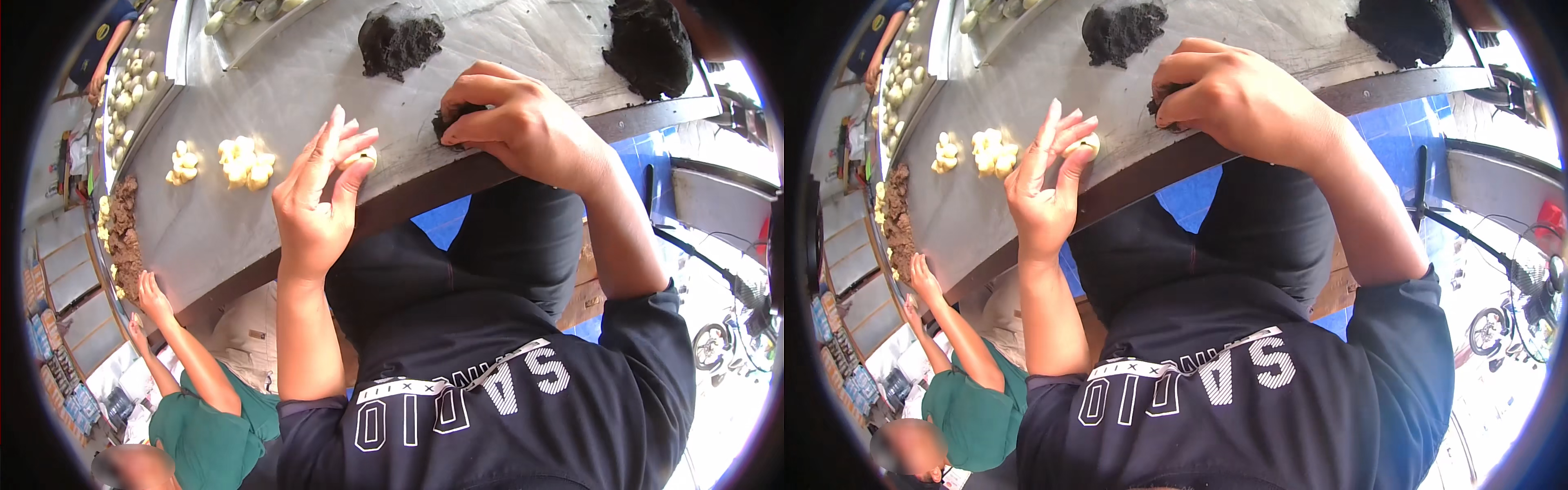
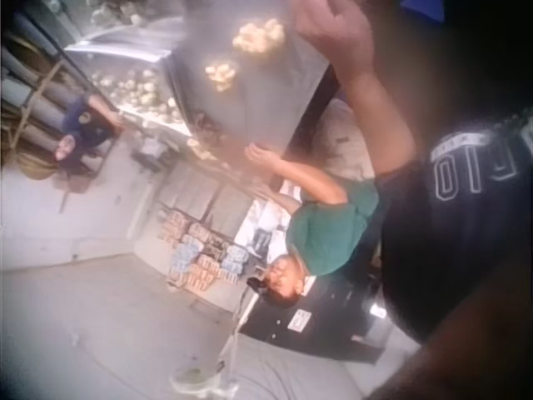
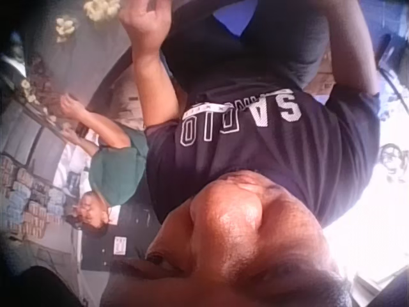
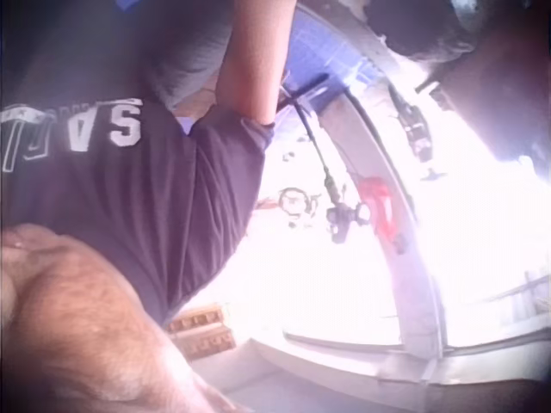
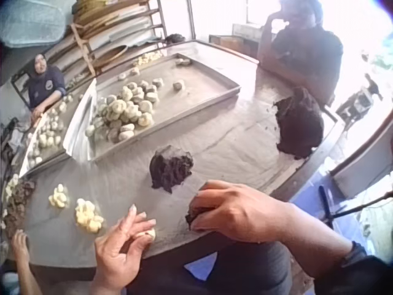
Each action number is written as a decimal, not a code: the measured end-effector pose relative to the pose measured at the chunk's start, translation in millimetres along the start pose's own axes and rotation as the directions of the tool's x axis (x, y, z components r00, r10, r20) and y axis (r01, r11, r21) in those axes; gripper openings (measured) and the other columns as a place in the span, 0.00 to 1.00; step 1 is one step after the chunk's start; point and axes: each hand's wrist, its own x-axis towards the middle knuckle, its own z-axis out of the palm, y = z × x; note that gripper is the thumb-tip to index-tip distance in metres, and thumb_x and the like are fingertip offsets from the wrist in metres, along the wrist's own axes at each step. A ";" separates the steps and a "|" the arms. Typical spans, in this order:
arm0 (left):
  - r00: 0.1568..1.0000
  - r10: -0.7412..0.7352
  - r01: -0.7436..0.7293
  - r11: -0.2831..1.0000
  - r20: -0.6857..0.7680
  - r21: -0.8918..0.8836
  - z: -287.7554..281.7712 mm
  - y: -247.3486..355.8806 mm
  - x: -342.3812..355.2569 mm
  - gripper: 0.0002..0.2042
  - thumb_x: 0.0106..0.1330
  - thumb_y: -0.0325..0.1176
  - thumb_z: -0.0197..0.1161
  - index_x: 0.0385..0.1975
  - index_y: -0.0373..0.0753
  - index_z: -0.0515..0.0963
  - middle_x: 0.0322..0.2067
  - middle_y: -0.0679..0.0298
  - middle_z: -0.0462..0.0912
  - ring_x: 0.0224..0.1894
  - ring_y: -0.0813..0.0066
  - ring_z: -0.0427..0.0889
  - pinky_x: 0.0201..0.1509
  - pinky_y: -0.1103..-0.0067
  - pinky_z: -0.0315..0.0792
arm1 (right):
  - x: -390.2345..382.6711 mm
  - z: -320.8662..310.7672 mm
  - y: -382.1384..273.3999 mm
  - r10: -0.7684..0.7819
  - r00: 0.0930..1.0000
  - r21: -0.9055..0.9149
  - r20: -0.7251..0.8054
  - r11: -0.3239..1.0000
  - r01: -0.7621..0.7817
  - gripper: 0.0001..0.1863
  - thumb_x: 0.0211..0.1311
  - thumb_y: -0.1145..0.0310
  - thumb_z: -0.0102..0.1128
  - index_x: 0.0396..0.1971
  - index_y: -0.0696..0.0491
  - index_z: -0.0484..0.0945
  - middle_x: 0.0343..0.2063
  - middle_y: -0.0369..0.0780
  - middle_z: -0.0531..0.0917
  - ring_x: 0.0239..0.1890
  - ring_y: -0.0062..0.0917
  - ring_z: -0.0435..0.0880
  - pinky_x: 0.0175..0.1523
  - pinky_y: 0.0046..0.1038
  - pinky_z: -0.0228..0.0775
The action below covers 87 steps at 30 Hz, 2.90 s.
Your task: The person picks up a piece of white dough, flattens it, scoops dark filling onto the center, and pinches the dough edges together to seal the filling inside.
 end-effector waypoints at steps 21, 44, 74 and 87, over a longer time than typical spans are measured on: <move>0.984 0.157 -0.178 0.905 0.085 0.387 -7.0 4.3 -5.8 0.26 0.74 0.30 0.78 0.70 0.31 0.82 0.55 0.55 0.96 0.57 0.54 0.92 0.75 0.60 0.78 | -16.7 15.3 -13.9 0.114 0.986 -0.192 -0.122 0.972 -0.136 0.18 0.55 0.77 0.75 0.48 0.53 0.93 0.54 0.42 0.90 0.59 0.42 0.88 0.63 0.40 0.83; 0.917 0.021 -0.334 0.587 0.398 0.738 -8.7 13.6 49.5 0.05 0.77 0.35 0.70 0.40 0.41 0.83 0.37 0.59 0.91 0.44 0.59 0.92 0.50 0.62 0.84 | 13.6 18.4 -14.6 0.186 0.981 -0.253 0.055 0.953 -0.167 0.12 0.60 0.78 0.71 0.43 0.57 0.92 0.51 0.42 0.90 0.54 0.42 0.90 0.60 0.39 0.84; 0.999 0.053 -0.038 0.640 0.005 0.767 -103.1 -33.6 -21.9 0.19 0.62 0.36 0.87 0.51 0.41 0.90 0.41 0.65 0.88 0.42 0.66 0.86 0.52 0.68 0.80 | -2.8 31.2 -16.7 0.179 0.961 -0.302 -0.210 0.923 -0.238 0.16 0.63 0.75 0.77 0.51 0.54 0.89 0.52 0.41 0.89 0.53 0.41 0.90 0.58 0.41 0.85; 0.899 -0.362 0.153 0.787 -0.246 -0.598 -121.2 -34.1 -40.3 0.11 0.84 0.26 0.66 0.61 0.34 0.81 0.54 0.53 0.91 0.54 0.67 0.91 0.62 0.68 0.87 | -3.5 32.2 -25.6 0.184 0.973 -0.185 -0.143 0.960 -0.209 0.14 0.60 0.70 0.80 0.42 0.52 0.84 0.44 0.40 0.84 0.50 0.40 0.86 0.54 0.43 0.83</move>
